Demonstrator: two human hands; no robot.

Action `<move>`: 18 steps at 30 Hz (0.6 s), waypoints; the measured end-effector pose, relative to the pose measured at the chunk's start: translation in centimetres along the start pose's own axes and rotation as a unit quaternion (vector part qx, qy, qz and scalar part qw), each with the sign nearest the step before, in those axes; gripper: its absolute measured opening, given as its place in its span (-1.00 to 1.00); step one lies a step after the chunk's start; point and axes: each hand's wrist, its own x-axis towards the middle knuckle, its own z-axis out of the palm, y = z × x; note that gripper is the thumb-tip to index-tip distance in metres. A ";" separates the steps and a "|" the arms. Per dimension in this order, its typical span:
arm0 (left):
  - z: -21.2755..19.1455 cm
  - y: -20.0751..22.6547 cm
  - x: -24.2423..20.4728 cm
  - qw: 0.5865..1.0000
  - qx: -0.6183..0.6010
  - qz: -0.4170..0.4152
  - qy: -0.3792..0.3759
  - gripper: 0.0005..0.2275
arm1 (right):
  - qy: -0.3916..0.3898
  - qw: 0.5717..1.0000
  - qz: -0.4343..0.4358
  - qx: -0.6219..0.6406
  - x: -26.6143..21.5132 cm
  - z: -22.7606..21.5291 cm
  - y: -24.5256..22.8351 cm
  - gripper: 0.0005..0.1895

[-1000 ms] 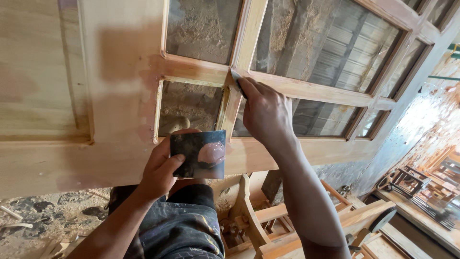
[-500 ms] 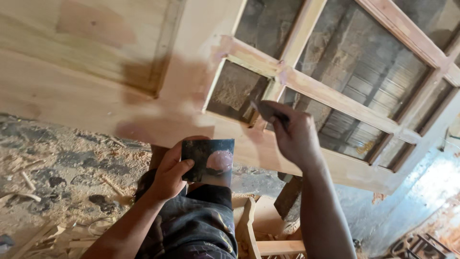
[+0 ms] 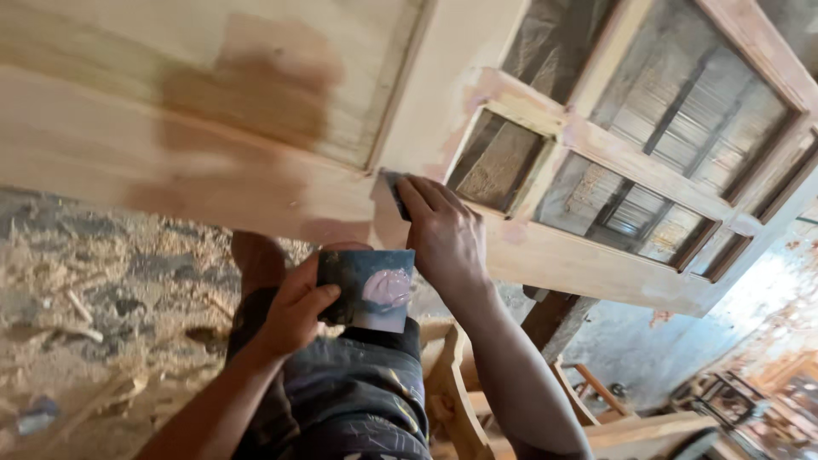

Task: The person sands the wooden frame of a glass-paneled door with small pieces of sandpaper and applies wood filler or stain from a tin to the joints and surfaces using their hands and small applicators.

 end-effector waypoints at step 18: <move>-6.2 8.7 -0.9 0.995 -0.016 -0.086 -0.042 -0.52 | 0.019 0.995 0.093 -0.015 -2.4 0.6 -2.3 -0.59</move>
